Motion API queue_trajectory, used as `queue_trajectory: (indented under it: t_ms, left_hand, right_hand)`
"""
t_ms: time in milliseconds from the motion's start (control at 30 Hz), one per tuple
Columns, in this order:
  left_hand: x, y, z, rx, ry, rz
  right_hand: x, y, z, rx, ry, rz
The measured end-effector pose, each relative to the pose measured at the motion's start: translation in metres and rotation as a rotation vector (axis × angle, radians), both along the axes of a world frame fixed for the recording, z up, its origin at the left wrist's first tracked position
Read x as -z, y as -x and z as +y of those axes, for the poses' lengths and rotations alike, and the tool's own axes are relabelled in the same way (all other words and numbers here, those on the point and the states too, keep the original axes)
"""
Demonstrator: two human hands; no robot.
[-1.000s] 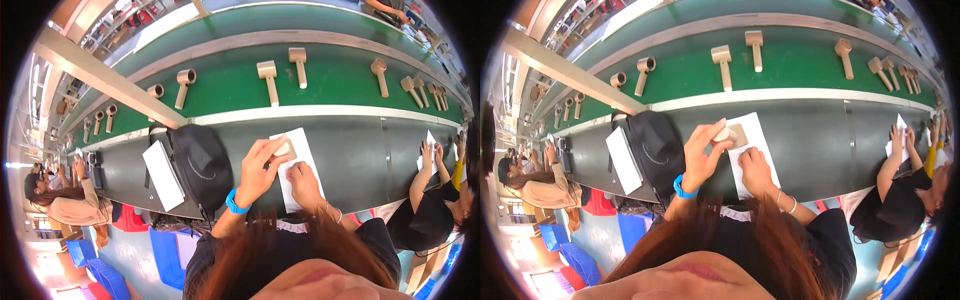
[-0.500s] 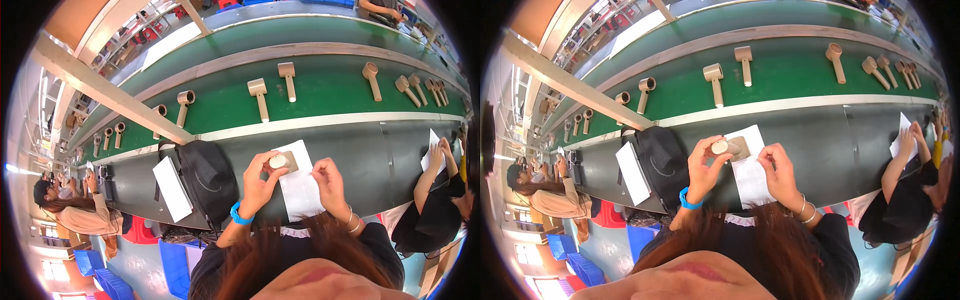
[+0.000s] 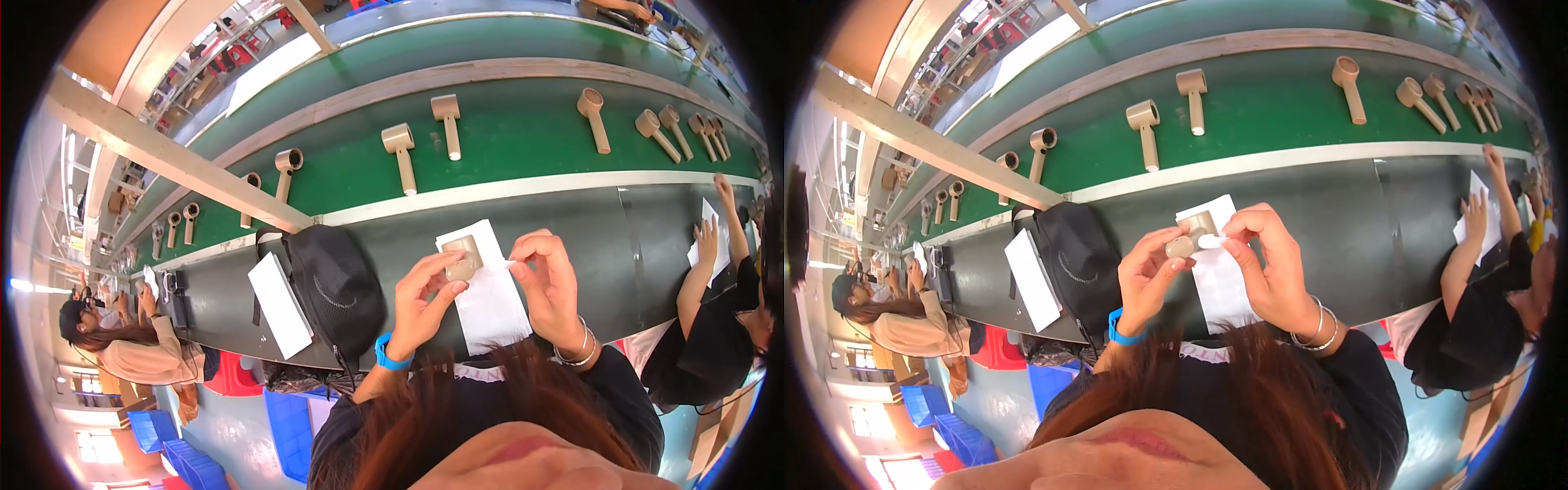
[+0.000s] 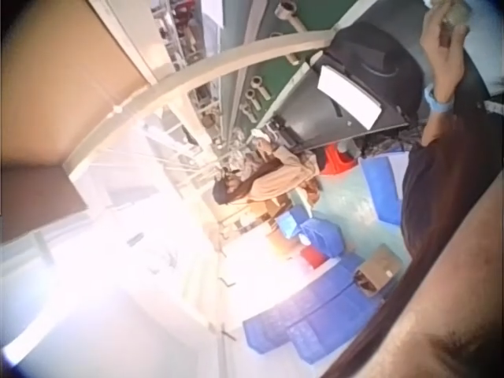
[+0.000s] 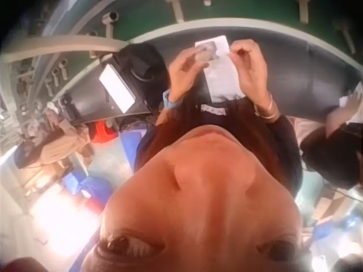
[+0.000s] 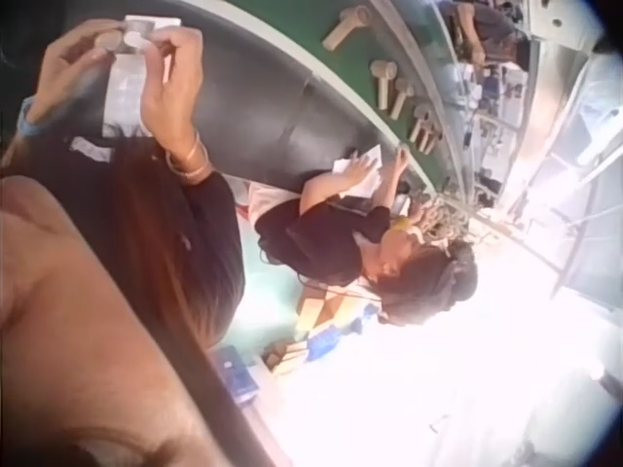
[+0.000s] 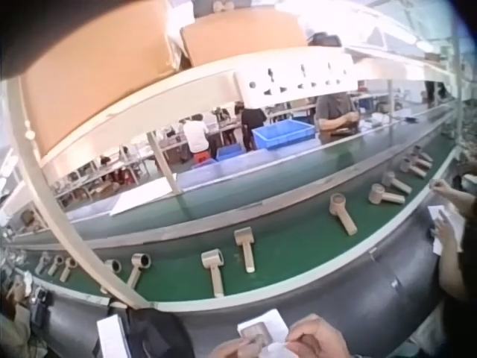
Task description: The person takes portable fans from a conveyor belt, peels adhesive stickers from a paper sheet, attaches them to the base of each fan by hand, and places the fans back onto the conveyor belt.
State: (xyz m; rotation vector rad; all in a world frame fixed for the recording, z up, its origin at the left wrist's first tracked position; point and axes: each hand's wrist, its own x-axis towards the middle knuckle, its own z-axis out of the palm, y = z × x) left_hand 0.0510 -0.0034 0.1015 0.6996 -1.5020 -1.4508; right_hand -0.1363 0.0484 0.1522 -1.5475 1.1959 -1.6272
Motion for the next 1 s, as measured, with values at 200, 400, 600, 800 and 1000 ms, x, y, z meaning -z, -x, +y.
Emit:
queue_trajectory:
  t_ms: [200,400,600,800,1000]
  left_hand:
    - [-0.007,0.002,-0.005,0.102,0.046,-0.133]
    - [-0.007,0.005,-0.001,0.152,-0.04,-0.014]
    - [-0.006,0.005,0.003,0.191,-0.104,-0.004]
    - [-0.007,0.003,0.005,0.194,-0.113,-0.025]
    - [-0.007,0.003,0.004,0.193,-0.109,-0.052]
  right_hand:
    - [0.008,0.001,0.0,-0.047,-0.09,-0.139]
    - [0.017,-0.002,0.008,-0.086,-0.197,-0.192]
    - [0.023,-0.005,0.013,-0.046,-0.271,-0.077]
    - [0.019,-0.006,0.011,-0.077,-0.284,-0.09]
    - [0.017,-0.004,0.011,-0.075,-0.333,-0.064]
